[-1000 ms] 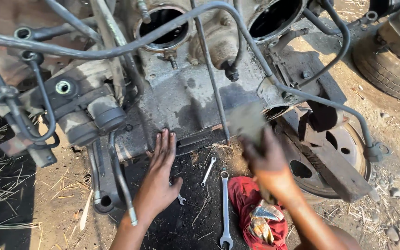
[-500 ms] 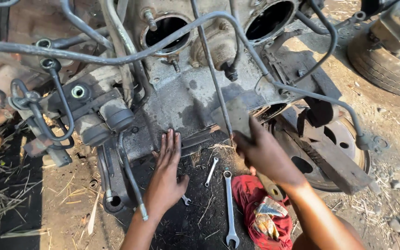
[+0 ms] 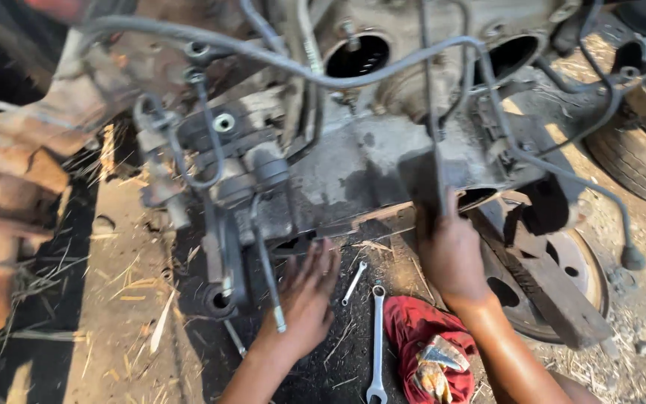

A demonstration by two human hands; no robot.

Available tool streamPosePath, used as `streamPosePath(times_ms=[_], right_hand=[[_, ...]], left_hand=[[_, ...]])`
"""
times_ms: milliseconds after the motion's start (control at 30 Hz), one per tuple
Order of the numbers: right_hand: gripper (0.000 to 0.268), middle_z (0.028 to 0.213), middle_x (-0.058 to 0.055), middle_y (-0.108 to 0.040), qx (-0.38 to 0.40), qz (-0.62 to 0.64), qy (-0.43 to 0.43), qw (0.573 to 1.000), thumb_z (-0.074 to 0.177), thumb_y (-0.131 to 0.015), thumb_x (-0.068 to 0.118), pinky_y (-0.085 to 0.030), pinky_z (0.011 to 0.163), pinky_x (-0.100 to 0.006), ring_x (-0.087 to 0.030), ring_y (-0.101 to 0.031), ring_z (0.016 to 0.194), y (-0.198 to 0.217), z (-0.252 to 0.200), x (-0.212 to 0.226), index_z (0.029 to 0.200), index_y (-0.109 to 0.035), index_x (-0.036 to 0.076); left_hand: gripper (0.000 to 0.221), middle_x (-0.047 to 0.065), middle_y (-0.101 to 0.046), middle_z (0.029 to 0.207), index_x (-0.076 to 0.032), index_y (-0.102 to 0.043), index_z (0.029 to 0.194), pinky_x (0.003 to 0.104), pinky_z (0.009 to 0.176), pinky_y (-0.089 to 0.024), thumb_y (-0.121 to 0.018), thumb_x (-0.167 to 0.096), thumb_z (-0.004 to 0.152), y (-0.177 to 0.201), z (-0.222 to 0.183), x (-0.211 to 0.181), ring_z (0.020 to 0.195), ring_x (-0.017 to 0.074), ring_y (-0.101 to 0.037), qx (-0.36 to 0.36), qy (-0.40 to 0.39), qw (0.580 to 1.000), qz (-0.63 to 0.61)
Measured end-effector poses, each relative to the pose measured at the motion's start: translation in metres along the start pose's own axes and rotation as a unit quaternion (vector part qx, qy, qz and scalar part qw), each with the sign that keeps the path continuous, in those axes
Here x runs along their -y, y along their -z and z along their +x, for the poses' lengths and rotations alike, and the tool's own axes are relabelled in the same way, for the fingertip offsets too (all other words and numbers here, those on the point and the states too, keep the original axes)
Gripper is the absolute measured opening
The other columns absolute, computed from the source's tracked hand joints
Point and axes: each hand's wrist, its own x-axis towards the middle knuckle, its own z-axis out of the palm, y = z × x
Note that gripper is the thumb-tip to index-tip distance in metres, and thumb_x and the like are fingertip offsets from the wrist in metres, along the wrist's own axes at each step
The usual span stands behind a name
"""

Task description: Scraping and cleaning an engine block using a scraper and a screwdriver

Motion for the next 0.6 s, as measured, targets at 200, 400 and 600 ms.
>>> streamPosePath(times_ms=[200, 400, 600], right_hand=[[0.031, 0.08, -0.024, -0.082, 0.154, 0.013, -0.023, 0.988, 0.111, -0.063, 0.029, -0.05, 0.061, -0.065, -0.051, -0.075, 0.064, 0.004, -0.022, 0.044, 0.129, -0.051, 0.006], [0.057, 0.081, -0.026, -0.081, 0.152, -0.009, -0.023, 0.988, 0.106, -0.062, 0.013, -0.057, 0.052, -0.057, -0.043, -0.075, 0.057, -0.05, -0.042, 0.057, 0.152, -0.034, -0.005], [0.031, 0.078, -0.02, -0.082, 0.128, 0.033, -0.086, 0.987, 0.111, -0.06, 0.017, -0.059, 0.049, -0.054, -0.038, -0.076, 0.054, -0.049, -0.034, 0.084, 0.132, -0.043, 0.003]], left_hand=[[0.07, 0.001, -0.03, 0.18, -0.021, -0.033, 0.175, 0.058, 0.109, -0.059, -0.053, -0.029, 0.108, -0.03, -0.05, 0.018, 0.141, 0.0402, -0.063, 0.375, 0.13, 0.917, -0.048], [0.04, 0.018, -0.074, 0.133, -0.008, -0.063, 0.143, 0.057, 0.087, -0.062, -0.061, -0.021, 0.106, -0.007, -0.045, 0.03, 0.104, 0.0373, -0.078, 0.333, 0.173, 0.926, -0.035], [0.034, 0.019, -0.079, 0.114, -0.003, -0.078, 0.13, 0.051, 0.082, -0.059, -0.053, -0.011, 0.109, -0.036, -0.038, 0.045, 0.094, 0.031, -0.076, 0.421, 0.176, 0.89, -0.008]])
